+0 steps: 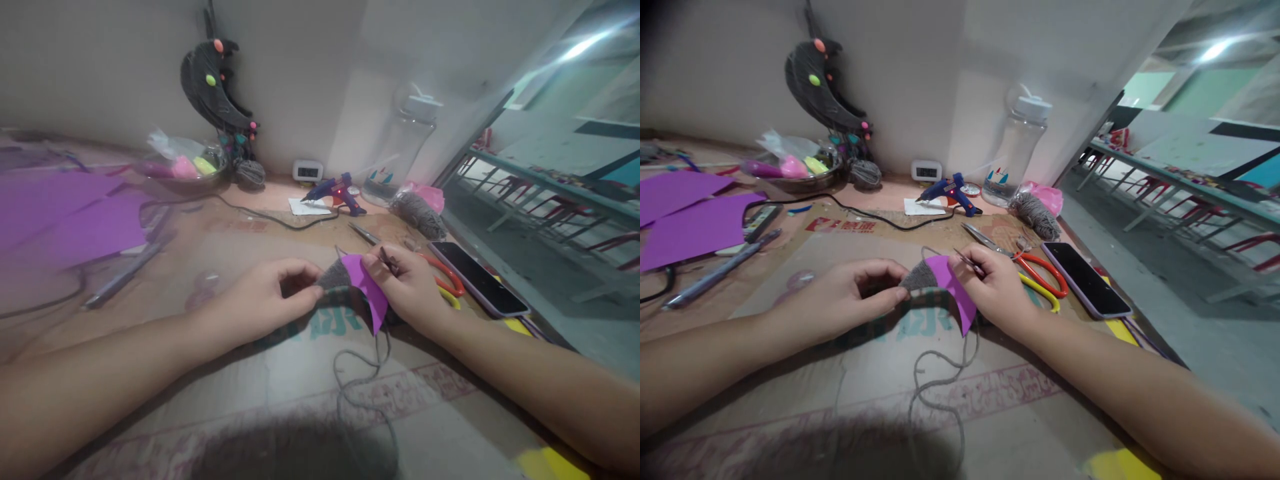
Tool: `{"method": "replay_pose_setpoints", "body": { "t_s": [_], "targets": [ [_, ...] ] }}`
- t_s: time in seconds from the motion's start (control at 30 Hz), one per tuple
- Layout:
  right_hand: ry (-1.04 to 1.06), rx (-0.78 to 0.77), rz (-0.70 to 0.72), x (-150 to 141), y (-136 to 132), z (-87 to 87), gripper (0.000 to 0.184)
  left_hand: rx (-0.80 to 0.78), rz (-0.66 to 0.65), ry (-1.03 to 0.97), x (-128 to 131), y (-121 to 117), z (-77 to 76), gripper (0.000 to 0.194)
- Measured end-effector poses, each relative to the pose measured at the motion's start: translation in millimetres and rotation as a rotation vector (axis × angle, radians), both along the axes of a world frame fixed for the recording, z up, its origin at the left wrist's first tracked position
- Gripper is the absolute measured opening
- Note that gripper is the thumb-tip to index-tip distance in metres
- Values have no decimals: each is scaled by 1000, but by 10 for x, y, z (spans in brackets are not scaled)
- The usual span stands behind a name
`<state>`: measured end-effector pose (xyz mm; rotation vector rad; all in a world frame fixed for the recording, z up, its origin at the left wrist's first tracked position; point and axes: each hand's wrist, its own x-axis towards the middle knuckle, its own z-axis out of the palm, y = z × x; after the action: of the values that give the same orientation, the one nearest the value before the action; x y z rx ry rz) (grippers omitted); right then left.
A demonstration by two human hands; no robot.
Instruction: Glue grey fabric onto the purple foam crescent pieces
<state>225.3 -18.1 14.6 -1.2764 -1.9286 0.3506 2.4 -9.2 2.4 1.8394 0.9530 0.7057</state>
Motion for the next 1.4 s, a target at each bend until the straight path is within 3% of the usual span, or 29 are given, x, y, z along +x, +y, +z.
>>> {"method": "replay_pose_setpoints", "body": {
  "t_s": [0.33, 0.87, 1.4],
  "targets": [
    [66, -11, -21, 26, 36, -26, 32, 10, 38, 3, -5, 9, 24, 20],
    [38, -55, -57, 44, 87, -55, 34, -104, 24, -74, 9, -3, 45, 20],
    [26, -75, -12, 34, 100, -55, 29, -91, 19, -91, 10, -2, 54, 22]
  ]
}}
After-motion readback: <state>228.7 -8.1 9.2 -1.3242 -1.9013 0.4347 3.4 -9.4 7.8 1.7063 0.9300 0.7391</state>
